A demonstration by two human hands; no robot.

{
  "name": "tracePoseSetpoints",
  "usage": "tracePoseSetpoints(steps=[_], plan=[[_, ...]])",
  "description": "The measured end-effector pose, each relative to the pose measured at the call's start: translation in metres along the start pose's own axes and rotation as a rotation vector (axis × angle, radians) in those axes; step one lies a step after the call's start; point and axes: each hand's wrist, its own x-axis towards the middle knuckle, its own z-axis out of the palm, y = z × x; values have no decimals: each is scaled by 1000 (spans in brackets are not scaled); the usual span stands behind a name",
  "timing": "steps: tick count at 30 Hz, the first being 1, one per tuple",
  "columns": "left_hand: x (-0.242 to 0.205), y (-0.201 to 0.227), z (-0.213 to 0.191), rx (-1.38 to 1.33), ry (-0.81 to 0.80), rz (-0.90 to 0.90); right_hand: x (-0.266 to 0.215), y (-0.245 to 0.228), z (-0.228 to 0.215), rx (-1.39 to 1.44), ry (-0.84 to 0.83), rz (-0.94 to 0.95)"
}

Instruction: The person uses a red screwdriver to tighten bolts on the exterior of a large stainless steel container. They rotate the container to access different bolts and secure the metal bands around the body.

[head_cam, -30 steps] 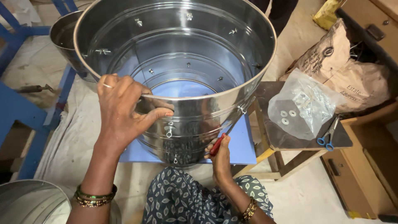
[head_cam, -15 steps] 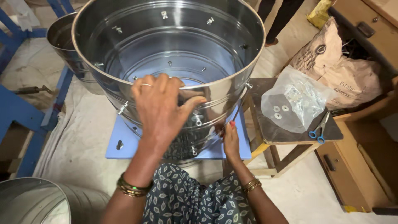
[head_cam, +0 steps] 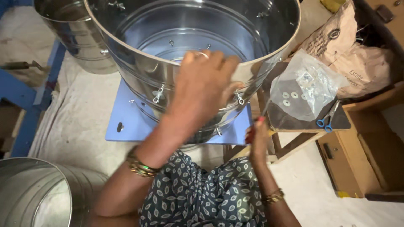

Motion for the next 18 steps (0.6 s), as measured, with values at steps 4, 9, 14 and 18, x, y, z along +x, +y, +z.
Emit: tracePoseSetpoints(steps=[4,9,14,18], plan=[[-16,-59,-35,90,119,31,-4,-95,-31,-101,-59,-306],[-32,-83,-40,88,142,25,-44,-213,-67,-305,-13,-575],[-36,-87,-27,54,225,28,-102,-287,-76,-1008,-16,-943],[-37,-88,-22,40,266,29,-131,-314,-68,-1113,-88,-883]])
